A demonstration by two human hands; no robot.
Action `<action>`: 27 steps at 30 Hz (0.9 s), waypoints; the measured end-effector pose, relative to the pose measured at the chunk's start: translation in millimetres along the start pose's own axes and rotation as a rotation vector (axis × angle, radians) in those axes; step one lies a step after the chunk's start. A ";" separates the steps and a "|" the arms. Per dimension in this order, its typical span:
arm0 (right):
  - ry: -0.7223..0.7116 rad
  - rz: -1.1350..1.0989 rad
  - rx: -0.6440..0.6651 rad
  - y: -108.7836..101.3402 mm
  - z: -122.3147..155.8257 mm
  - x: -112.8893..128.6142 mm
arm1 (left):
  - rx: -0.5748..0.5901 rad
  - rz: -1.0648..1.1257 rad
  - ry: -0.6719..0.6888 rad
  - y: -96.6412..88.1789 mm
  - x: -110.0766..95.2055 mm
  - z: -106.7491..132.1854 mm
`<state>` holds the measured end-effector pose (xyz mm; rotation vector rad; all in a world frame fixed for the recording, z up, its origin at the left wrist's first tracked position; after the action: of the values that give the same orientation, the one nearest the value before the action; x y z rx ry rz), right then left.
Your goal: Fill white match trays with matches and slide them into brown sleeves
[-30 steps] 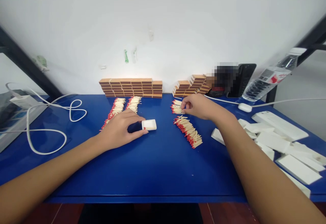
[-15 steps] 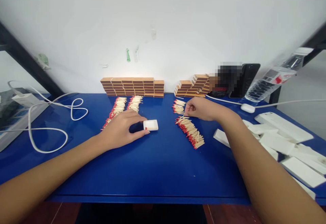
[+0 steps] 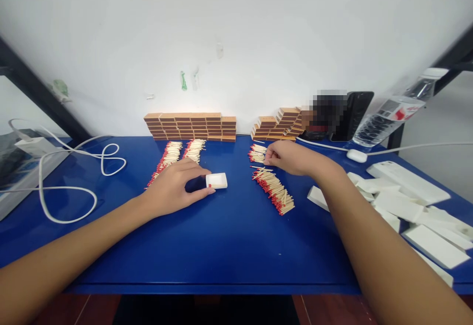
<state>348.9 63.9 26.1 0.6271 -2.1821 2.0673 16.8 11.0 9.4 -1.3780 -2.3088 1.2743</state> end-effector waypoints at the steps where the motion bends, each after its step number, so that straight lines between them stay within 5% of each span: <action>1: -0.011 -0.004 -0.027 -2.8 2.2 7.0 | -0.005 0.003 0.001 -0.1 0.0 -0.1; 6: -0.122 -0.137 -0.144 -9.2 17.3 55.8 | -0.030 0.013 0.041 0.6 1.7 -0.2; 12: -0.320 -0.245 -0.160 18.4 31.2 98.5 | -0.048 -0.006 0.090 1.6 4.9 0.3; 17: -0.361 -0.195 -0.137 37.5 36.0 107.9 | -0.038 0.001 0.094 1.7 3.2 0.4; 27: -0.375 -0.120 -0.204 36.1 36.5 110.6 | -0.041 0.012 0.096 2.0 0.2 1.3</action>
<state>243.8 2.2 24.7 1.1678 -2.4296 1.7518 17.3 10.8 7.0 -1.4349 -2.2781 1.1444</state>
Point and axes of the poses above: each hand's wrist, its own z-axis away from the middle knuckle, its own y-axis out of the palm, x = y × z, the point moved 2 cm from there along -z, towards the middle knuckle, and after that the axes turned 14 degrees about -x, right-handed, at the moved point
